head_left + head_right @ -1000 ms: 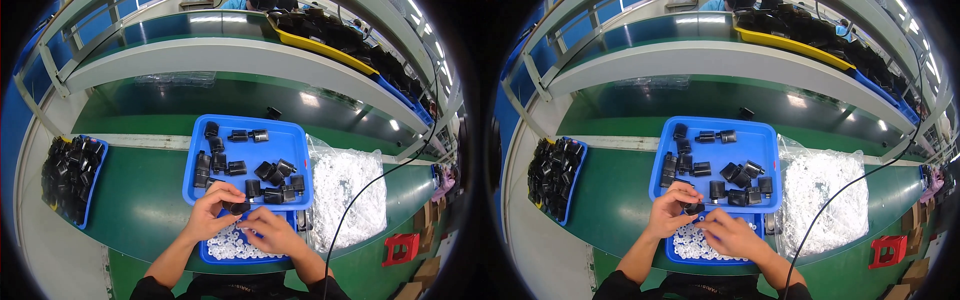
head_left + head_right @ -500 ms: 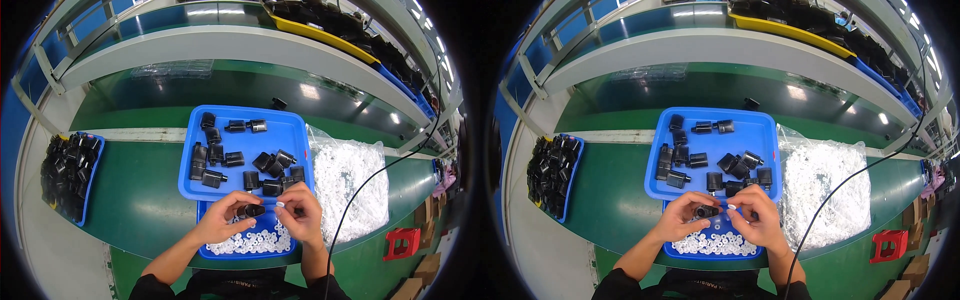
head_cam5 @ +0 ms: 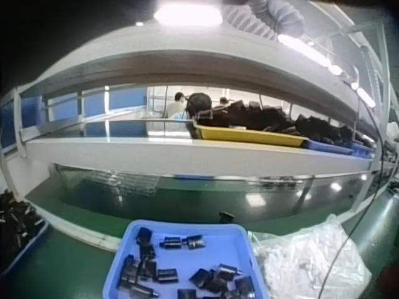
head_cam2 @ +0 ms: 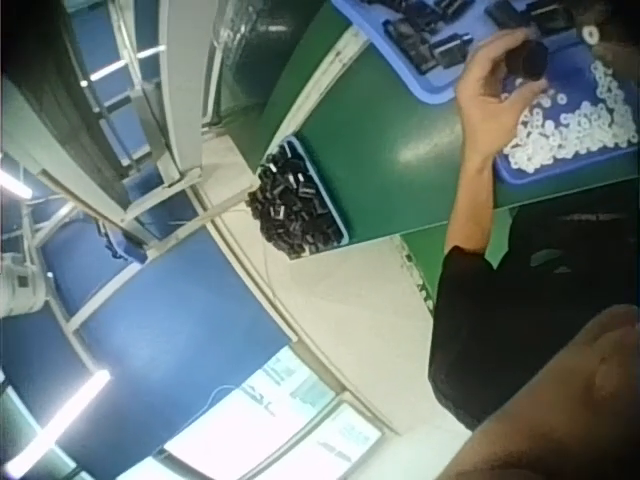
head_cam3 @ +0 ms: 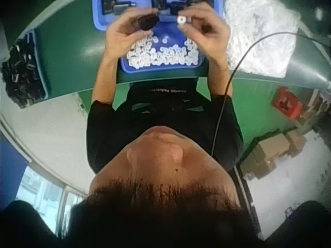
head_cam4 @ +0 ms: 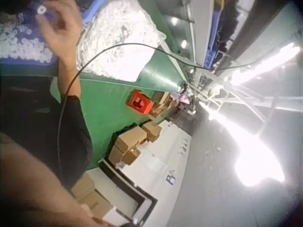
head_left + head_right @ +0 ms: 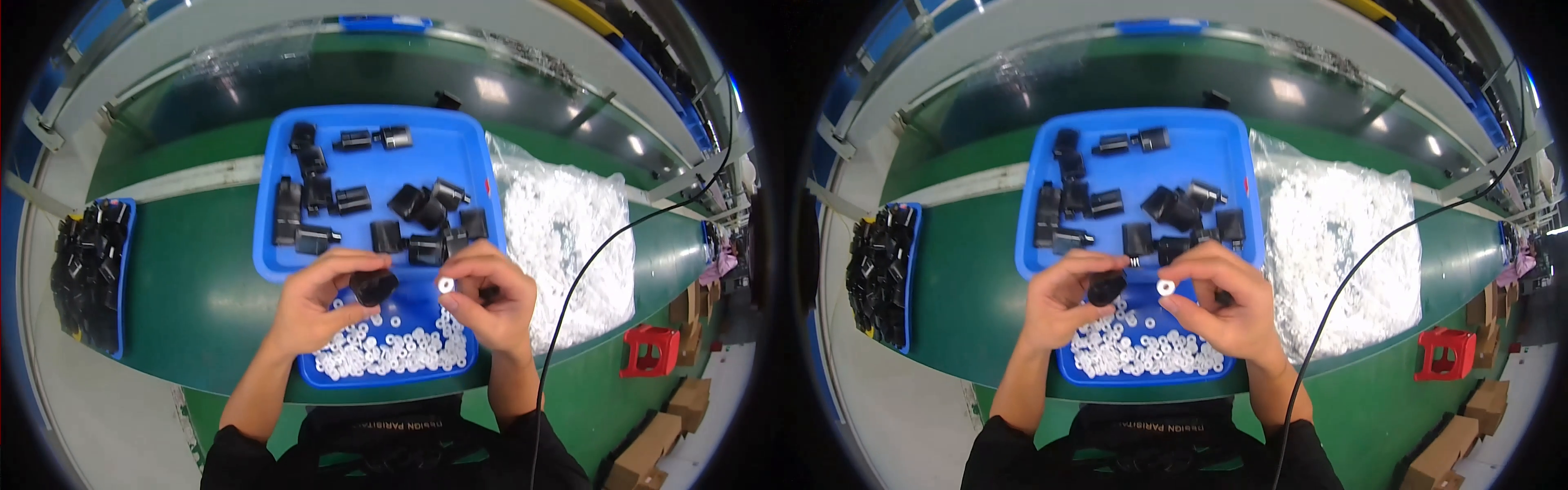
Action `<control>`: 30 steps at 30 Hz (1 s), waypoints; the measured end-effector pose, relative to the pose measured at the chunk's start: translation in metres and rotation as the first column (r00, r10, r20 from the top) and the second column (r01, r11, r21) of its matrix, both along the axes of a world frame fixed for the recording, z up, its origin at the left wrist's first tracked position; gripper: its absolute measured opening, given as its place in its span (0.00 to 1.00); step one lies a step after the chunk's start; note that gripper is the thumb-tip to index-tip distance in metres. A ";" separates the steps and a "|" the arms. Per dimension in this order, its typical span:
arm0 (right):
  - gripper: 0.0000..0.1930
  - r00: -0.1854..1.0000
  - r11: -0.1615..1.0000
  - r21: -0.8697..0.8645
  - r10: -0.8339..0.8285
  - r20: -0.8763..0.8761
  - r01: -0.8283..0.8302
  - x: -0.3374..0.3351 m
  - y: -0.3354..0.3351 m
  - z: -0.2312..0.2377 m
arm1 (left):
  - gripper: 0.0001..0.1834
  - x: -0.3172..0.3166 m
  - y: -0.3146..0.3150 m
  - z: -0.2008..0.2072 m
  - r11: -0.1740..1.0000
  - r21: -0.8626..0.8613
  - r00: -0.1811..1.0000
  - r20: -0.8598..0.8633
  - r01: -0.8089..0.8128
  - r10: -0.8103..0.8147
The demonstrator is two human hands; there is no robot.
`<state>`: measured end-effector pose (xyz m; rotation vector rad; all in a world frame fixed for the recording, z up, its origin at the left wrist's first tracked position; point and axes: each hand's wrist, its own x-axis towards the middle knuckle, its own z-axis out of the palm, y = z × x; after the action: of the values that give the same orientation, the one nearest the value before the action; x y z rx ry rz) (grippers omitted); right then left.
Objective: The person assembles small black plastic housings by inserting a white gasket into each housing by hand, then securing it with an electric screwdriver.
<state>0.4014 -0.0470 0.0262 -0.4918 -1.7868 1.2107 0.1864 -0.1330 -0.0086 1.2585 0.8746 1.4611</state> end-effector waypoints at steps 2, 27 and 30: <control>0.14 1.000 1.000 0.016 -0.014 0.009 0.013 0.000 0.003 0.000 | 0.25 -0.002 0.006 0.002 0.999 0.016 0.999 -0.030 0.033 -0.033; 0.23 0.942 0.952 0.231 0.125 0.312 -0.202 -0.008 -0.009 -0.007 | 0.26 0.011 -0.002 -0.011 0.967 0.001 0.963 0.085 0.256 -0.255; 0.23 0.953 0.943 0.278 0.098 0.287 -0.181 -0.007 -0.008 -0.007 | 0.29 0.014 0.000 -0.007 0.970 0.001 0.969 0.043 0.244 -0.244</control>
<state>0.3943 -0.0553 0.0196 -0.3670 -2.2299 0.9719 0.2001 -0.1329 -0.0154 1.2788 0.6673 1.2841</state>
